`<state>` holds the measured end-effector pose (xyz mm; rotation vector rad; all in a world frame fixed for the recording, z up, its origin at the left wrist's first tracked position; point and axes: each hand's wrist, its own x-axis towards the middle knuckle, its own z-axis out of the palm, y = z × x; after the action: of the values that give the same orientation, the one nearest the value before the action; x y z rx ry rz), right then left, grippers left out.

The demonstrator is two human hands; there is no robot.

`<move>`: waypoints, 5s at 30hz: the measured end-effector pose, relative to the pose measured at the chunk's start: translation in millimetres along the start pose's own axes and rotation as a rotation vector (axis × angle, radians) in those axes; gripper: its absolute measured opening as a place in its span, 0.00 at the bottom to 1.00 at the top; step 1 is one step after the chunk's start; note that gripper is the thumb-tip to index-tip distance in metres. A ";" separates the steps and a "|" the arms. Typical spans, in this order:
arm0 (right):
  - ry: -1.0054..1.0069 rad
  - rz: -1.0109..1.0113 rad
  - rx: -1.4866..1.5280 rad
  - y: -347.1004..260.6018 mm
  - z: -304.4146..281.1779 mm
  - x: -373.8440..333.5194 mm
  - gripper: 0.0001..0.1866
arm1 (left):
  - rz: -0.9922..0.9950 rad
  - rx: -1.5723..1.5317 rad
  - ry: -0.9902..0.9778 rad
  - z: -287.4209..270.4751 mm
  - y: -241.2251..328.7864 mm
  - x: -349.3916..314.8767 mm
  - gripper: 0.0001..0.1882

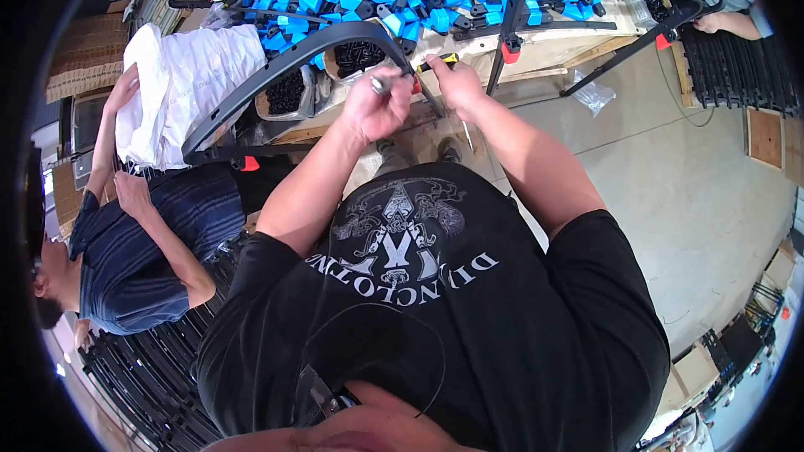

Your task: Assembling plastic and metal components onto a curved frame at a manufacturing workbench.

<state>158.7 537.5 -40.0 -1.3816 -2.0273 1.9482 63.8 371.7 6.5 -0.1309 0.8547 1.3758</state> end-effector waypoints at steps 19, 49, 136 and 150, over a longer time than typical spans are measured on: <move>0.052 -0.096 -0.008 2.2 4.1 0.5 0.36 | -0.015 0.004 0.096 -7.8 -7.1 15.0 0.11; -0.106 -0.219 -0.090 85.5 -5.5 21.7 0.32 | 0.302 1.347 0.577 12.1 -34.8 14.3 0.19; 0.656 -0.306 -0.601 51.2 112.8 -42.0 0.40 | 0.757 1.081 1.481 -326.3 8.6 -251.8 0.25; -0.083 0.066 -0.977 -49.9 76.0 -25.1 0.29 | 0.220 1.341 1.514 -349.4 23.2 -263.8 0.35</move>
<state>103.7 470.2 -3.2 -1.4543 -3.1918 0.9877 -102.8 -26.1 -72.1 0.0025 2.9212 0.4011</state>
